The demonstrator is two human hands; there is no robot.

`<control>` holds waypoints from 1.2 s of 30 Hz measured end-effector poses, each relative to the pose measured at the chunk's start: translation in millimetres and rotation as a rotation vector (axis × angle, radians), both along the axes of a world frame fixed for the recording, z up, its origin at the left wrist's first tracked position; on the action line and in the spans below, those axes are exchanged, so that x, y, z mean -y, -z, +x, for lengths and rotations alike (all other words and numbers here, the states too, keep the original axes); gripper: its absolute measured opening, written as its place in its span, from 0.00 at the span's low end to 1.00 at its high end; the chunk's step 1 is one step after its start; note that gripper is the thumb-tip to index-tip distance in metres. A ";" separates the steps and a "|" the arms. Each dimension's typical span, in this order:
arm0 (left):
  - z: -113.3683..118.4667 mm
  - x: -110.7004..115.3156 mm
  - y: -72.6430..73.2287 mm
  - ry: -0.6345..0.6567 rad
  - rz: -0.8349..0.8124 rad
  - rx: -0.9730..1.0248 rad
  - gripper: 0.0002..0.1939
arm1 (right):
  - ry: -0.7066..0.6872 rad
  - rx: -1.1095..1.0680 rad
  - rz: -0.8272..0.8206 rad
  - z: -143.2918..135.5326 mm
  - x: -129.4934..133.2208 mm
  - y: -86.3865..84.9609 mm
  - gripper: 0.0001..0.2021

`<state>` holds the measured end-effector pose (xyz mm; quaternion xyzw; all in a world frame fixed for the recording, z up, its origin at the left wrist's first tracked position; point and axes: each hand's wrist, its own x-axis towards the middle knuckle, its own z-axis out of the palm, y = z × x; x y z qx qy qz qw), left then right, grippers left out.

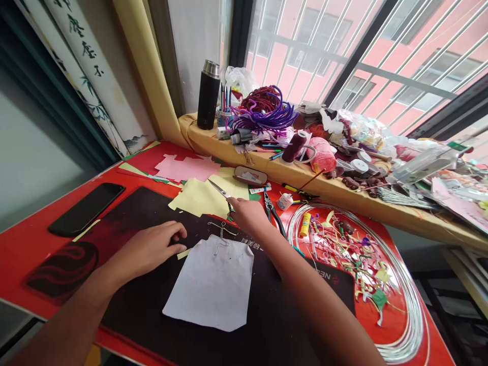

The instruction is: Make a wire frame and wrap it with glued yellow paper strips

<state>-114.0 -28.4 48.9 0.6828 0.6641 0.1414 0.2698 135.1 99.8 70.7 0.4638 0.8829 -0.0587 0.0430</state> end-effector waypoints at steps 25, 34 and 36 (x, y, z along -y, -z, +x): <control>7.3 16.8 23.0 0.067 0.007 0.006 0.04 | 0.127 -0.763 -0.297 -18.0 69.0 24.8 0.14; 8.0 19.2 11.1 0.084 -0.030 -0.044 0.09 | -0.281 -0.493 -0.390 -6.9 155.5 51.7 0.15; 7.7 19.8 9.7 0.101 -0.015 -0.078 0.12 | -0.315 -0.434 -0.322 -1.2 158.5 57.8 0.16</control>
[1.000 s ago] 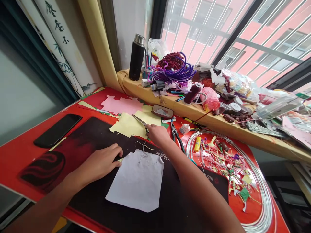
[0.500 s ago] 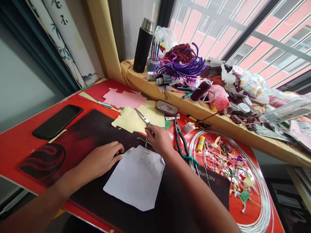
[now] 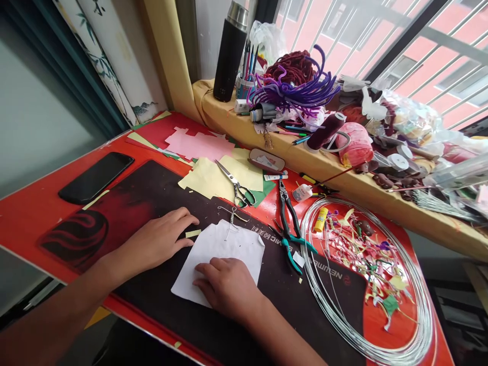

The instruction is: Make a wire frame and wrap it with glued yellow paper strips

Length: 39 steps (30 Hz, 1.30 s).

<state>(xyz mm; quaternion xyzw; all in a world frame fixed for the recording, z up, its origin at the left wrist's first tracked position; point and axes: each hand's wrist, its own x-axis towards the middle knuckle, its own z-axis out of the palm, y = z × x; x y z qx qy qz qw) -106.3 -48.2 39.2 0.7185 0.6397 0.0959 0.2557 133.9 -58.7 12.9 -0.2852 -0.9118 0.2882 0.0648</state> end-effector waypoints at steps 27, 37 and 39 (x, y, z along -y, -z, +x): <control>2.5 3.7 6.4 0.048 0.024 -0.019 0.09 | 0.177 -0.152 0.107 20.8 -2.2 13.5 0.11; 8.3 -11.9 -22.9 -0.089 0.005 0.355 0.10 | 0.308 -0.376 -0.135 23.5 -6.7 7.8 0.09; 20.9 -18.6 -28.6 -0.031 -0.008 0.418 0.09 | 0.403 -0.462 -0.228 24.6 -10.9 3.8 0.08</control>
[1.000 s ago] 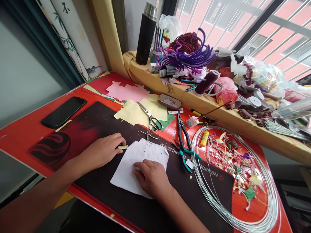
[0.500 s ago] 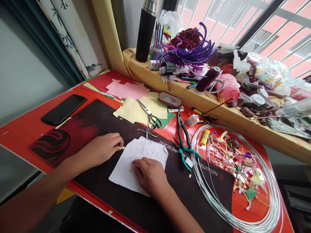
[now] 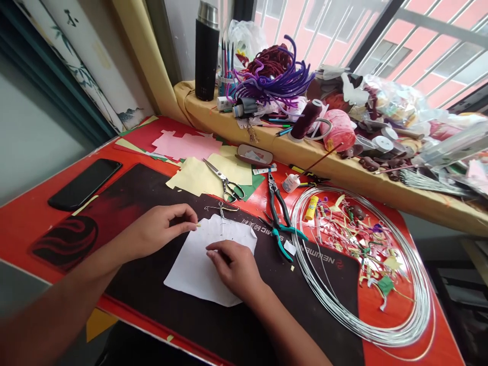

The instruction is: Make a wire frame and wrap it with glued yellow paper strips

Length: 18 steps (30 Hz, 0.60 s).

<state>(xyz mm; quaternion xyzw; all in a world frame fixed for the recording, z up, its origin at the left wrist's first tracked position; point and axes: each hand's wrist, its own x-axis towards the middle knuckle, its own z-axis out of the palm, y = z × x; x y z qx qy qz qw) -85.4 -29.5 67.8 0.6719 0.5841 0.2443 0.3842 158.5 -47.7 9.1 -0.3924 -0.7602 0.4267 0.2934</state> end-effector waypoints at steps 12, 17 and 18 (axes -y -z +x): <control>67.9 -32.4 1.5 0.257 0.003 0.179 0.04 | 0.335 -0.391 -0.320 18.6 -25.2 -4.9 0.15; 77.3 -28.9 10.1 0.294 -0.031 0.135 0.04 | 0.324 -0.404 -0.330 26.3 -22.2 1.5 0.14; 77.7 -28.7 11.7 0.287 -0.030 0.126 0.05 | 0.329 -0.393 -0.321 27.8 -21.4 1.4 0.14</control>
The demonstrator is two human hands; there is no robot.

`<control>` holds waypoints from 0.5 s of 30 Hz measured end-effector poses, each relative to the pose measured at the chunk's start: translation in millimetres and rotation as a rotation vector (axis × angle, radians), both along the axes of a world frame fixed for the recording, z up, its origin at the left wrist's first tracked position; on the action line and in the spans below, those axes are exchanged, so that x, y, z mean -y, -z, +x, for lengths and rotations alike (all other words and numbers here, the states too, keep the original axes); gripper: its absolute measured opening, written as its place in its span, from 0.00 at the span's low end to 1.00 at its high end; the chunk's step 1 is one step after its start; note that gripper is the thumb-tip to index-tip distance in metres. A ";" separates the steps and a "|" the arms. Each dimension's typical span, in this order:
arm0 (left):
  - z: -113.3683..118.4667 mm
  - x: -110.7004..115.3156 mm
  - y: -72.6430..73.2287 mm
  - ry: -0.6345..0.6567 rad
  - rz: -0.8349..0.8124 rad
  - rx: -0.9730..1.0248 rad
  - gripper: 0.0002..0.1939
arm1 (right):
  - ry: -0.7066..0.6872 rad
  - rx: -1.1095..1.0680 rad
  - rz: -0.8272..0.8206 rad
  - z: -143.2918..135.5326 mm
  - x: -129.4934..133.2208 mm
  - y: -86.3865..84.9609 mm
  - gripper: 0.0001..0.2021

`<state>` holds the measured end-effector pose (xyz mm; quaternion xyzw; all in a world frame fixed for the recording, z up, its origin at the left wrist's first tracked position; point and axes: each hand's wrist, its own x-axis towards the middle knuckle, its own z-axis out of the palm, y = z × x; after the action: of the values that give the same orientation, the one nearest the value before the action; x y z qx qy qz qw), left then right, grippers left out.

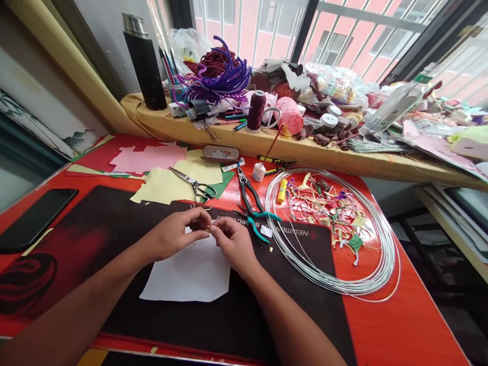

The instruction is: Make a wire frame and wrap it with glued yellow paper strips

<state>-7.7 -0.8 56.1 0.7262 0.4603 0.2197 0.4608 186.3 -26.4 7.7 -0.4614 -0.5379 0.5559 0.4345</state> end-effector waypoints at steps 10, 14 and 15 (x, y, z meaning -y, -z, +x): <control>-6.8 0.8 -1.5 0.000 0.037 -0.077 0.09 | -0.005 0.242 0.093 8.0 1.5 1.8 0.14; -11.8 13.0 0.0 0.007 0.051 -0.218 0.07 | 0.008 0.331 0.158 7.5 2.6 1.6 0.12; -11.6 18.2 1.5 0.023 0.049 -0.256 0.07 | 0.028 0.334 0.171 7.5 2.7 1.4 0.12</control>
<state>-19.3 -19.0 54.6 0.7646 0.5015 0.1314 0.3829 193.7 -29.0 6.3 -0.5162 -0.6413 0.4177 0.3846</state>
